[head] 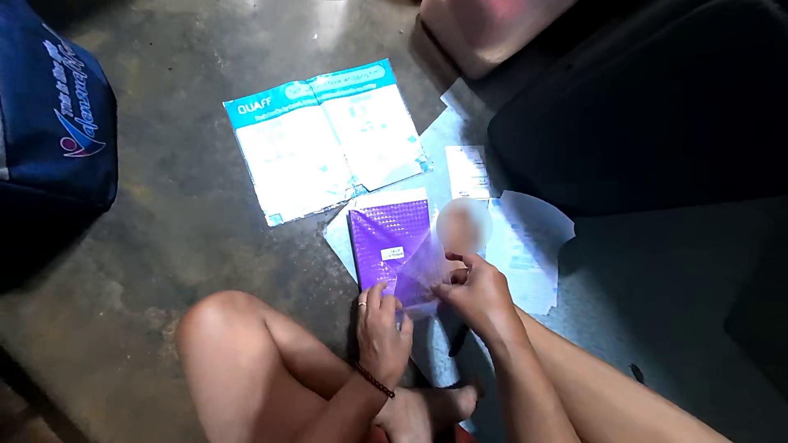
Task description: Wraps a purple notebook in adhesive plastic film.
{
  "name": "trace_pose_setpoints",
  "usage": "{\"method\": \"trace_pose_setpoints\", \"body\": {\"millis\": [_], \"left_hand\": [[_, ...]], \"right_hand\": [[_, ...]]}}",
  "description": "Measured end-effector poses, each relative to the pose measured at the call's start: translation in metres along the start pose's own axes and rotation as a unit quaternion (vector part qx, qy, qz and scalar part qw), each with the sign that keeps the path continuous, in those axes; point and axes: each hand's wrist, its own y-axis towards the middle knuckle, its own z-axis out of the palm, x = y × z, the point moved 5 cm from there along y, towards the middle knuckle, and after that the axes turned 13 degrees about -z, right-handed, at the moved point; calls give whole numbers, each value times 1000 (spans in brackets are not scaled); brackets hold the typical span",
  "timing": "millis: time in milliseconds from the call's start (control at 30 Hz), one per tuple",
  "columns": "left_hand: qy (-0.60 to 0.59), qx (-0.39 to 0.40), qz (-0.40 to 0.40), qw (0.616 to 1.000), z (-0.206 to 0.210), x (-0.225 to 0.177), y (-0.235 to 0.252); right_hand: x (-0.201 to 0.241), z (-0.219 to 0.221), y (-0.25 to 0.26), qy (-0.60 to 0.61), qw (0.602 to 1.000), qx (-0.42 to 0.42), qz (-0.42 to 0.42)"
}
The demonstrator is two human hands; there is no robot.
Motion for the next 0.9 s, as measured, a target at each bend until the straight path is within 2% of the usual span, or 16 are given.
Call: {"method": "trace_pose_setpoints", "body": {"millis": [133,233,300,367,533,633,800,900], "left_hand": [[-62,-32,20,997,5,8,-3],[-88,-44,29,995,4,18,-1],[-96,-48,31,994,4,23,0],[-100,-49,39,993,5,23,-1],[-73,-74,113,988,2,17,-2],[-56,-92,147,983,3,12,-3],[-48,-107,156,981,3,11,-3],[-45,-115,155,980,2,10,-2]], "right_hand": [[-11,-1,-2,31,999,-15,28],[-28,5,-5,127,987,-59,75],[-40,26,-5,222,971,-48,69],[-49,52,-5,261,964,-37,31],[-53,74,2,241,967,-81,-33],[-52,74,4,163,980,-87,-70],[-53,81,8,57,983,-101,-139],[-58,86,14,74,978,-106,-164]]}}
